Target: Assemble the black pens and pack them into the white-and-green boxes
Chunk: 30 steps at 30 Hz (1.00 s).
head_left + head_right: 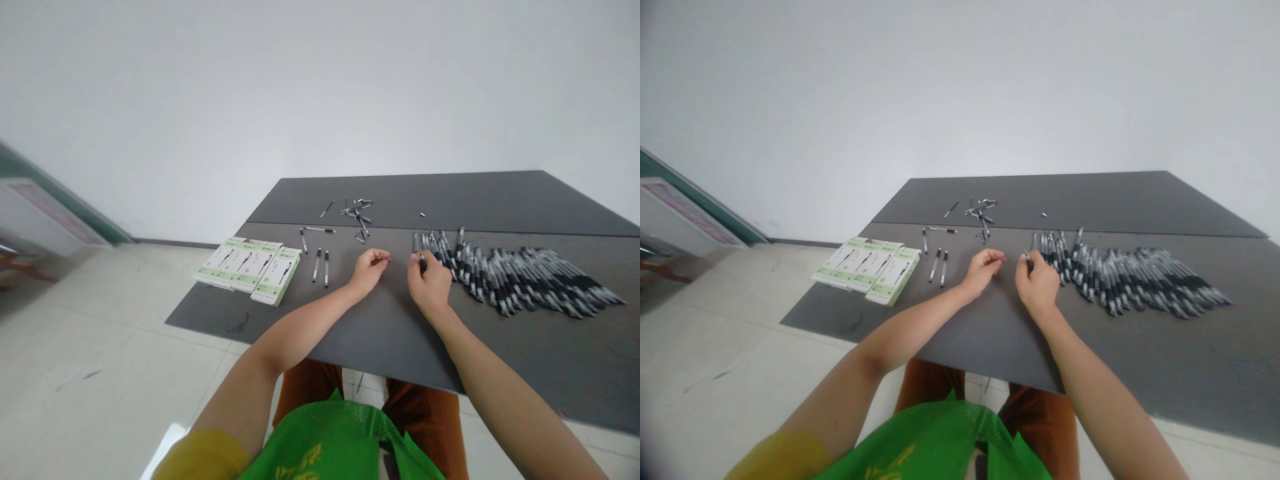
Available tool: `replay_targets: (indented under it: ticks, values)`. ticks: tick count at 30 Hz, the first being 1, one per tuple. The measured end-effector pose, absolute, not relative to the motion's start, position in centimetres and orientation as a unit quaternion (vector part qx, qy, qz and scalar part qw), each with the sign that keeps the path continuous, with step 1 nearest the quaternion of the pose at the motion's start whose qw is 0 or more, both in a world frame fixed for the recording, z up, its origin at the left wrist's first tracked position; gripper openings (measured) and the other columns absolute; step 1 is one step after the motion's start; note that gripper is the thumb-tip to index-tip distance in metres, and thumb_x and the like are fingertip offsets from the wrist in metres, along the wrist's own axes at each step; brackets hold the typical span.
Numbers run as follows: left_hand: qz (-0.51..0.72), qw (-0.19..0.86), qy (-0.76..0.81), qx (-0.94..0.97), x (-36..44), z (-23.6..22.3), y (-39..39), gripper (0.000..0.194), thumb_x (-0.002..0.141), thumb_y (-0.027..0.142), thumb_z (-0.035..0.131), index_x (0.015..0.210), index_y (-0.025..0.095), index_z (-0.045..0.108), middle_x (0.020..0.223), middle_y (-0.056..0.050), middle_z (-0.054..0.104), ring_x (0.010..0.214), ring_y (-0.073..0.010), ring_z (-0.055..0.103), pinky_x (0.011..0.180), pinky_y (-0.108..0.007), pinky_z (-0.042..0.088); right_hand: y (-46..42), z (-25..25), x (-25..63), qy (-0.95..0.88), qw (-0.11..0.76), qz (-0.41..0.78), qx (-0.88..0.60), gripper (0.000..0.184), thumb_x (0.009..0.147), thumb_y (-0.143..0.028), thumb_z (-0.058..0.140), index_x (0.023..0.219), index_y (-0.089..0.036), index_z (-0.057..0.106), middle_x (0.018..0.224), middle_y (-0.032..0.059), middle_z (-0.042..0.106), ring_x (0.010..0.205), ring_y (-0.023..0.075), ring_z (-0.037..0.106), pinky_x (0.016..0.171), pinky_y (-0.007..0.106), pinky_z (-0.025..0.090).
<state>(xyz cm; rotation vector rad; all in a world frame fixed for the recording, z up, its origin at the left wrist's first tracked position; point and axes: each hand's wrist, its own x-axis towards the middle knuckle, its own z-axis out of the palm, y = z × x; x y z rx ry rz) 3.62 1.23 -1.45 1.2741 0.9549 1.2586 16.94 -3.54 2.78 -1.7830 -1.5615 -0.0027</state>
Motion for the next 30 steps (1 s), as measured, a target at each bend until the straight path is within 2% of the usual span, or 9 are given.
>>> replay_targets:
  ticks: [5,9,13,16,19,26,30]
  values:
    - [0.494,0.499,0.488,0.518,2.4,-1.2,3.5,0.022,0.082,0.007,0.051,0.101,0.016,0.058,0.103,-0.006,0.066,0.067,-0.0091,0.06,0.062,-0.023,0.049,-3.6,2.9,18.0,-0.564,0.479,0.019,-0.672,0.034,0.092,-0.041,0.039,0.076,-0.019,0.057,0.056,0.0001,0.051,0.054,0.0146,0.048,0.057,0.025,0.03]
    - [0.547,0.271,0.589,0.529,0.2,-0.8,7.7,0.024,0.085,0.003,0.044,0.099,0.015,0.059,0.098,-0.007,0.067,0.093,-0.0152,0.064,0.09,-0.031,0.049,-3.5,2.9,18.4,-0.546,0.493,0.011,-0.677,0.033,0.091,-0.042,0.039,0.072,-0.02,0.056,0.052,-0.0016,0.046,0.051,0.0144,0.046,0.056,0.026,0.029]
    - [0.498,0.173,0.629,0.572,-1.2,-0.9,11.6,0.03,0.09,0.006,0.041,0.112,0.015,0.06,0.107,-0.01,0.065,0.104,-0.0184,0.061,0.097,-0.033,0.045,-3.5,2.8,18.3,-0.565,0.485,0.012,-0.668,0.033,0.092,-0.042,0.039,0.073,-0.019,0.056,0.052,-0.0019,0.047,0.051,0.0139,0.046,0.056,0.025,0.028]
    - [0.406,0.156,0.607,0.665,-1.6,-1.2,13.3,0.03,0.091,0.01,0.044,0.112,0.019,0.064,0.109,-0.009,0.063,0.104,-0.019,0.06,0.097,-0.032,0.044,-3.7,2.8,18.0,-0.583,0.459,0.02,-0.67,0.034,0.091,-0.042,0.039,0.076,-0.019,0.058,0.054,-0.0008,0.05,0.051,0.0141,0.047,0.056,0.025,0.029]
    - [0.342,0.161,0.587,0.716,-2.0,-1.3,13.9,0.025,0.092,0.013,0.048,0.101,0.019,0.071,0.104,-0.009,0.063,0.102,-0.0189,0.059,0.097,-0.032,0.043,-3.9,3.0,17.9,-0.589,0.436,0.025,-0.68,0.034,0.092,-0.041,0.039,0.079,-0.019,0.06,0.058,0.0008,0.054,0.055,0.0151,0.05,0.058,0.025,0.03]
    - [0.341,0.161,0.572,0.728,-2.6,-1.5,13.6,0.011,0.086,0.015,0.061,0.091,0.015,0.071,0.1,-0.008,0.062,0.09,-0.0164,0.059,0.093,-0.031,0.044,-3.9,3.6,18.4,-0.564,0.404,0.016,-0.72,0.036,0.092,-0.041,0.037,0.086,-0.017,0.063,0.063,0.005,0.06,0.063,0.0187,0.057,0.062,0.026,0.034]
    - [0.352,0.163,0.565,0.728,-2.5,-1.5,13.6,0.006,0.084,0.013,0.062,0.086,0.014,0.067,0.098,-0.009,0.063,0.094,-0.0175,0.059,0.094,-0.032,0.043,-4.0,3.7,18.3,-0.583,0.362,-0.004,-0.727,0.039,0.094,-0.041,0.035,0.089,-0.016,0.065,0.066,0.0068,0.063,0.065,0.0191,0.059,0.061,0.026,0.031]
